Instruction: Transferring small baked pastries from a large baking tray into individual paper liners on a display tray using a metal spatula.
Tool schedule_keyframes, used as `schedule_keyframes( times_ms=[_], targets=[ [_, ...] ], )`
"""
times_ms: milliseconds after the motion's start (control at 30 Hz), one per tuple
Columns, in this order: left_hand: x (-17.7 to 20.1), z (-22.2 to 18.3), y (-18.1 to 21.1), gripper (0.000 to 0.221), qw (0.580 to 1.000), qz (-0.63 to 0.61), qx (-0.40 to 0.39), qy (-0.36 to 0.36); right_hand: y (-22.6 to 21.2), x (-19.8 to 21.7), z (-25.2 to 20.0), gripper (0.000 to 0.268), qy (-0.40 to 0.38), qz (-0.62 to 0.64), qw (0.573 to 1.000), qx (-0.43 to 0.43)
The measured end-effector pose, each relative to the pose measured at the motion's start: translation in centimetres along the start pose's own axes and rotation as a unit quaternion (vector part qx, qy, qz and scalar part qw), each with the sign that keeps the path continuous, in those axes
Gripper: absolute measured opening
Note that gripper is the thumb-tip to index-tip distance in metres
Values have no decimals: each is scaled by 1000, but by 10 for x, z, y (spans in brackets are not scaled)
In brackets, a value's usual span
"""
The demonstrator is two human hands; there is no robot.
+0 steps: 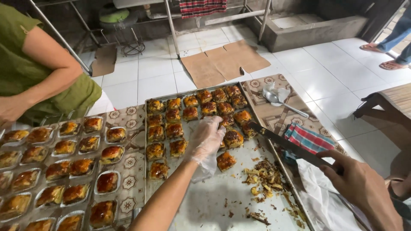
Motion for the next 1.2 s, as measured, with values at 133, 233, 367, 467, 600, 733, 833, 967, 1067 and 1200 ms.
schedule_keyframes(
  times_ms=[133, 233, 367, 467, 600, 733, 833, 967, 1067, 1200],
  targets=[
    [-42, 41, -9, 13, 993, 86, -76, -40, 15, -14, 7, 32, 11, 36, 999, -20],
    [-74, 73, -20, 30, 985, 143, -97, -13, 31, -25, 14, 32, 12, 77, 995, -54],
    [-88, 82, 2, 37, 959, 243, -52, -139, 51, -47, 29, 31, 1, 229, 971, -74],
    [-106, 85, 0, 36, 934, 319, -32, -155, 63, -65, 38, 31, -17, 308, 948, -84],
    [-119, 92, 4, 25, 901, 394, -61, -170, 63, -75, 42, 31, -17, 382, 921, -78],
    [-125, 96, 4, 27, 891, 407, -90, -181, 60, -81, 46, 37, -29, 383, 920, -76],
    [-129, 98, 8, 32, 888, 412, -103, -179, 61, -81, 46, 37, -4, 372, 927, -49],
    [-133, 105, 12, 35, 879, 426, -109, -183, 64, -82, 46, 35, -2, 429, 901, -68],
    [-135, 110, 13, 32, 882, 417, -111, -188, 61, -76, 46, 32, 1, 427, 900, -86],
    [-138, 115, 15, 18, 884, 403, -101, -214, 67, -87, 52, 33, 5, 436, 897, -72]
  ],
)
Point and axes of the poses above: each hand's wrist, its own z-axis towards the middle knuckle, its own x-axis out of the back of the hand, y = z × x, the point moved 5 cm from there along z, towards the middle knuckle, and after that the axes turned 15 degrees about y, right-handed, at the moved point
